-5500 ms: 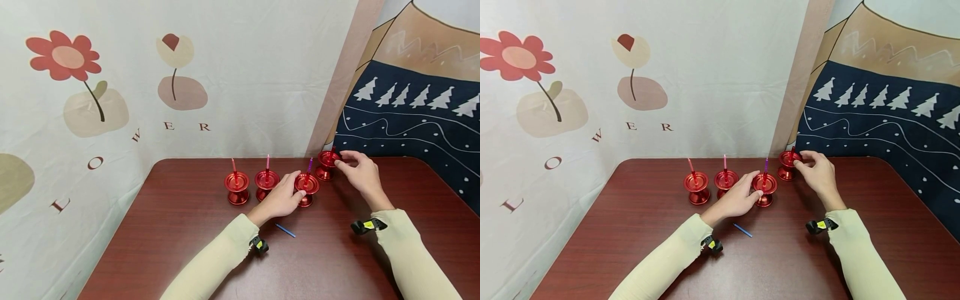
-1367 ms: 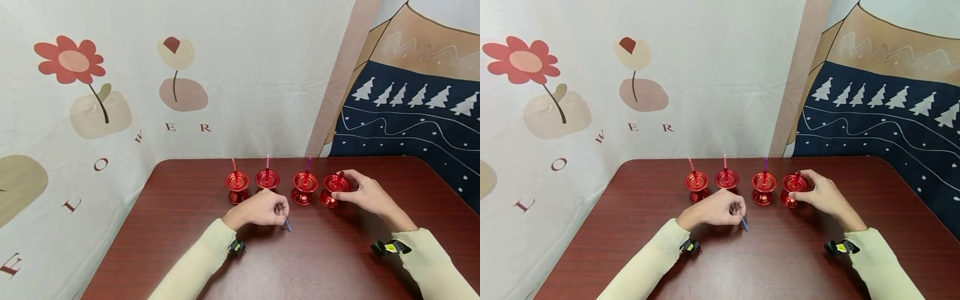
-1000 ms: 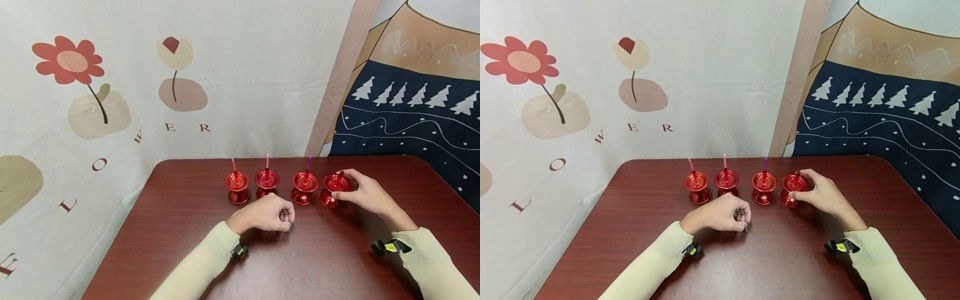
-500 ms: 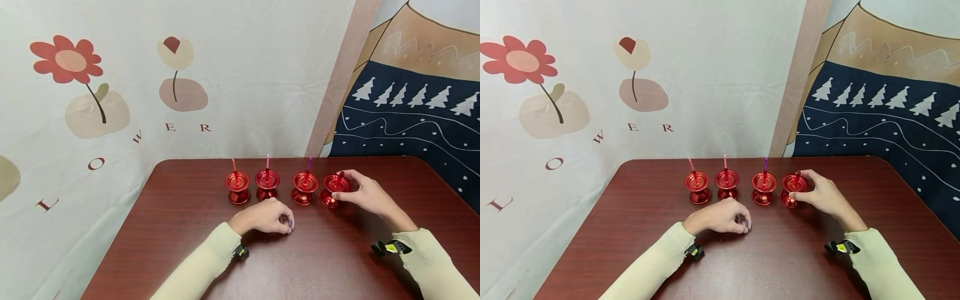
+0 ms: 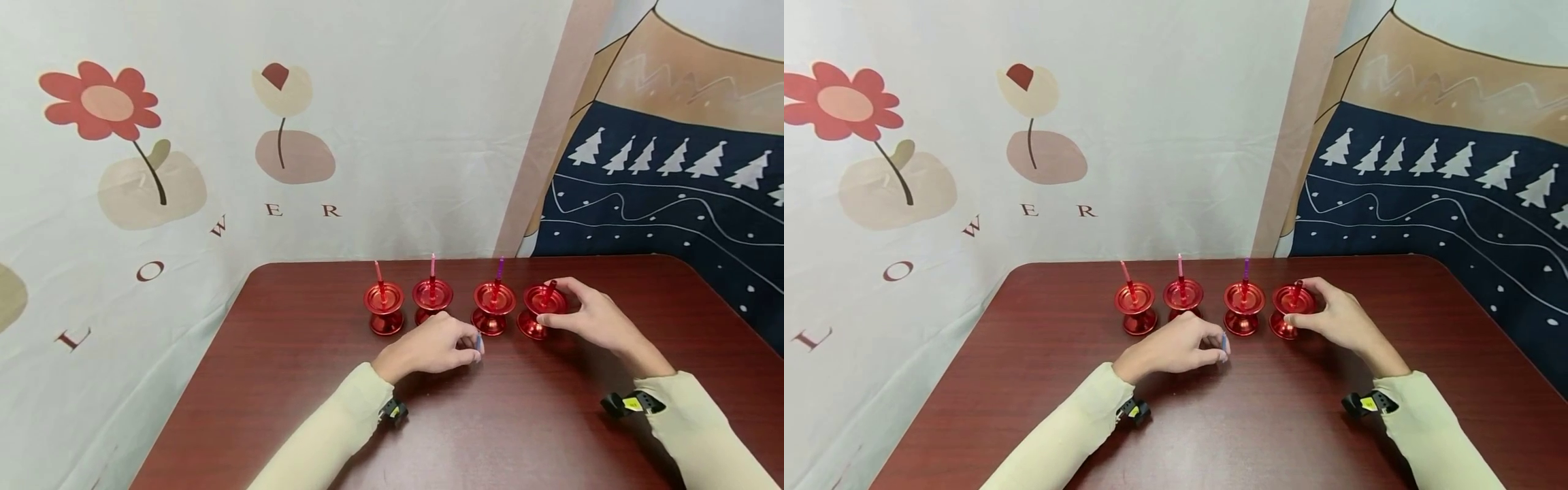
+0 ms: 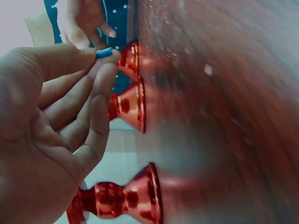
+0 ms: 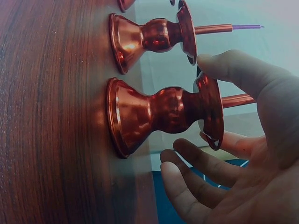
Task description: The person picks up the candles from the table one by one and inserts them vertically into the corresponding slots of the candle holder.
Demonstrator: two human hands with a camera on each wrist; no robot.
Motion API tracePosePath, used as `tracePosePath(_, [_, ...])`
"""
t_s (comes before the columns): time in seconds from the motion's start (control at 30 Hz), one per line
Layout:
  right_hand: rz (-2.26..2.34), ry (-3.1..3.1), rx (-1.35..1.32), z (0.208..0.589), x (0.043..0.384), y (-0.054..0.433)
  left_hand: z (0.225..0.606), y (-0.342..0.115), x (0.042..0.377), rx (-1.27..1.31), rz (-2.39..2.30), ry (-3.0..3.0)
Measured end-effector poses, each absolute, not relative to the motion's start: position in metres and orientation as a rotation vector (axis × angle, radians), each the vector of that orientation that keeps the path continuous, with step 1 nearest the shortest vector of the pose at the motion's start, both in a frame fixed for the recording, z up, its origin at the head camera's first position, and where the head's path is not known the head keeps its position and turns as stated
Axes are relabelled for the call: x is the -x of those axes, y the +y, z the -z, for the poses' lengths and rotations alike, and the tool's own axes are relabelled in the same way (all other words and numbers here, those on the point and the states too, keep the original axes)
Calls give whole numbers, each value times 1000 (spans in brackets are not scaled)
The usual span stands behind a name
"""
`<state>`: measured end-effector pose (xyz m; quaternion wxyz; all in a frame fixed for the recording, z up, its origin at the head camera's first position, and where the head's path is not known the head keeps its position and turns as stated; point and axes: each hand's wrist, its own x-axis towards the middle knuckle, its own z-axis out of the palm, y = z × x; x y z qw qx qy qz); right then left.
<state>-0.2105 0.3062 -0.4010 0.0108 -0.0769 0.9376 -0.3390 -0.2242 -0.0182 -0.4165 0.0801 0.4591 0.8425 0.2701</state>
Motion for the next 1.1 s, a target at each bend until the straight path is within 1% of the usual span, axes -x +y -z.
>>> tracePosePath(0.3, [1094, 2923, 258, 403, 209, 307, 401, 12, 224, -1476, -989, 2632])
tracePosePath(0.83, [1153, 2937, 283, 404, 208, 306, 381, 69, 231, -1393, -1277, 2688])
tracePosePath(1.1, [1144, 2945, 274, 403, 209, 305, 376, 94, 242, -1346, -1417, 2709])
